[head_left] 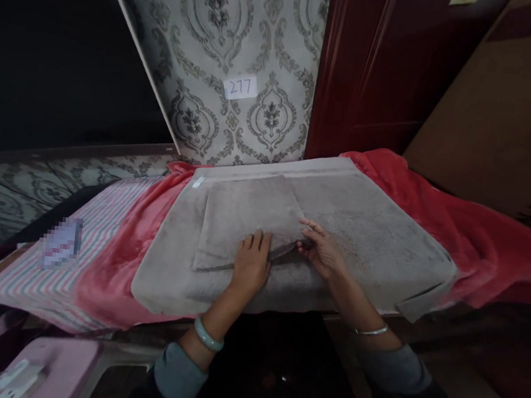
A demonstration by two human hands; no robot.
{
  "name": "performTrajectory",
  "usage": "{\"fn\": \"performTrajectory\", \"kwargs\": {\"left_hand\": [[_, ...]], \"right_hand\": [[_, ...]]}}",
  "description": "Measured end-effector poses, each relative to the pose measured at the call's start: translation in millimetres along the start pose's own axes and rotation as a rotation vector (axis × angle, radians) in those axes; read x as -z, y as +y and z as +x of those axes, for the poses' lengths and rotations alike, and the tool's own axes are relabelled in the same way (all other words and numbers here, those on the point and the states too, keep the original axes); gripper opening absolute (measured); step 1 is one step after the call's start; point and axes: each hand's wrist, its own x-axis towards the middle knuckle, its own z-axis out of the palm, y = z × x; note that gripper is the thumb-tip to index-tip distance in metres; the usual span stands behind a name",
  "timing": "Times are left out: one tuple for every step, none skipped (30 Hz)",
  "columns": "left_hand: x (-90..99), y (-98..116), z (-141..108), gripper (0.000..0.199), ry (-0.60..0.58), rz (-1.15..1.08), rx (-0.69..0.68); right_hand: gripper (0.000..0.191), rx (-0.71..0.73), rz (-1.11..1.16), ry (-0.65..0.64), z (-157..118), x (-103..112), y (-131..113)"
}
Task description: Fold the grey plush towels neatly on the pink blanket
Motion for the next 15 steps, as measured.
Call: {"fn": "performTrajectory", "kwargs": {"left_hand": [[0.6,-0.4,2.2,0.054,-0.018,0.022,0.001],[1.9,-0.8,4.9,0.049,-0.039,0.044,-0.005],[4.2,-1.4,8.0,0.044,-0.062,0.061,-0.016],[7.6,-2.3,11.5,0.038,-0.086,0.073,-0.027],[12.2,-3.7,15.6,0.034,-0.109,0.079,-0.036],[18.1,-5.5,20.3,0.032,-0.131,0.081,-0.038],[25.3,-7.9,25.8,0.032,-0.148,0.079,-0.036],[33.9,-10.9,32.3,0.032,-0.162,0.073,-0.031],[43.7,-14.4,39.8,0.032,-0.171,0.066,-0.021],[54.5,-18.4,48.4,0.033,-0.177,0.061,-0.008],[66.0,-22.7,58.2,0.034,-0.179,0.055,0.004],[78.1,-27.2,69.2,0.034,-0.181,0.048,0.017],[90.4,-31.7,81.3,0.033,-0.182,0.039,0.027],[102.8,-36.2,94.4,0.032,-0.178,0.033,0.036],[115.0,-40.3,108.3,0.03,-0.169,0.025,0.045]], "right_hand": [[0.036,0.003,0.011,0.003,-0.2,-0.6,1.3],[0.037,0.007,0.02,0.003,-0.6,-0.4,3.0],[0.038,0.013,0.028,-0.001,-0.9,0.5,5.3],[0.039,0.025,0.04,-0.006,-1.2,2.2,8.1],[0.039,0.042,0.062,-0.01,-1.3,4.8,11.4],[0.038,0.064,0.091,-0.01,-1.1,8.0,15.1],[0.038,0.087,0.125,-0.01,-0.6,11.9,18.8],[0.038,0.108,0.156,-0.007,0.1,16.1,22.5],[0.038,0.124,0.181,-0.005,0.9,20.3,25.8],[0.038,0.131,0.193,-0.006,1.7,24.0,28.7],[0.038,0.13,0.192,-0.01,2.4,27.1,31.1],[0.037,0.126,0.182,-0.019,2.9,29.3,32.9],[0.037,0.119,0.17,-0.029,3.2,30.4,34.2],[0.037,0.111,0.156,-0.042,3.5,30.6,35.1],[0.037,0.104,0.142,-0.056,4.0,29.9,35.8]]}}
